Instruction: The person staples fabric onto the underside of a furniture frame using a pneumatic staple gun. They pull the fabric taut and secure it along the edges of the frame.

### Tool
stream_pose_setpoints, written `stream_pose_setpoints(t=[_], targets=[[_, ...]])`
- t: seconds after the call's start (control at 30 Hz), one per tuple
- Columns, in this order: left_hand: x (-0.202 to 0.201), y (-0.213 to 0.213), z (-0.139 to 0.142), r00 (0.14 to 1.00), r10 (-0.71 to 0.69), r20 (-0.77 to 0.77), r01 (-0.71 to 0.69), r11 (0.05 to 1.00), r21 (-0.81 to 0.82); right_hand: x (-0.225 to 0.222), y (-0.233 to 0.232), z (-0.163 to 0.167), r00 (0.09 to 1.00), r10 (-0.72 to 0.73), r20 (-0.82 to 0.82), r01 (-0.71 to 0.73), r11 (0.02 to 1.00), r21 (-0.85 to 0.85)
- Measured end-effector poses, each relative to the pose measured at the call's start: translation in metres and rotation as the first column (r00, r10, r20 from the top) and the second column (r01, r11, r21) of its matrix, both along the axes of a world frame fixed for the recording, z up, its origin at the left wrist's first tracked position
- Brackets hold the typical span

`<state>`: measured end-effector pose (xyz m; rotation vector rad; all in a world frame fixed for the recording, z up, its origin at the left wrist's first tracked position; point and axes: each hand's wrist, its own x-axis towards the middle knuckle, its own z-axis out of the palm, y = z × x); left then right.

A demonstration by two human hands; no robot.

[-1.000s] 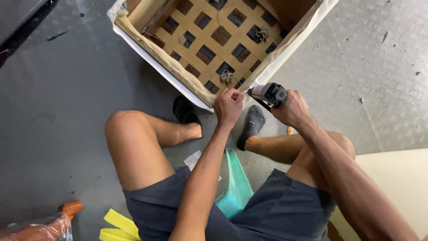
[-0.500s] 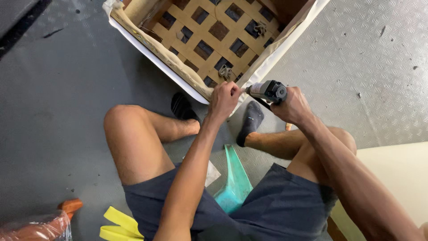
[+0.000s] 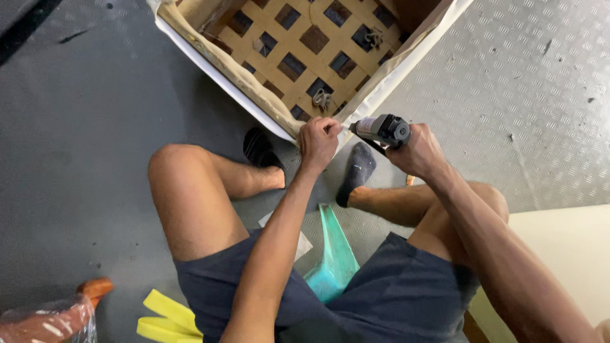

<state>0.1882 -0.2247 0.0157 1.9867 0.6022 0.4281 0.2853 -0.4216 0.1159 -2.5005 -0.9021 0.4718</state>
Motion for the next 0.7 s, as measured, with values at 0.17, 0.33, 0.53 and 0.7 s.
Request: stream_pose_setpoints(t=[0.17,0.33,0.53,0.7], targets=[[0.001,-0.002,0.001,0.999,0.021,-0.036,-0.022,1.000,-0.023,0.004,0.003,-0.007,0.996,-0.064,-0.061,0.057,0.992,-0.109],[0.000,0.001,0.003,1.000,-0.007,-0.019,0.007,1.000,-0.030,0.004,0.005,-0.012,0.992,-0.075,-0.098,0.058,0.984,-0.168],[0.001,0.004,0.006,0.998,-0.009,-0.056,0.003,0.994,-0.109,-0.001,-0.002,-0.003,0.998,0.048,-0.049,-0.046,0.998,0.047],[0.006,0.005,0.002,0.996,-0.025,-0.090,0.013,0.992,-0.129,-0.006,0.005,-0.002,0.994,-0.018,-0.106,0.008,0.996,-0.091]])
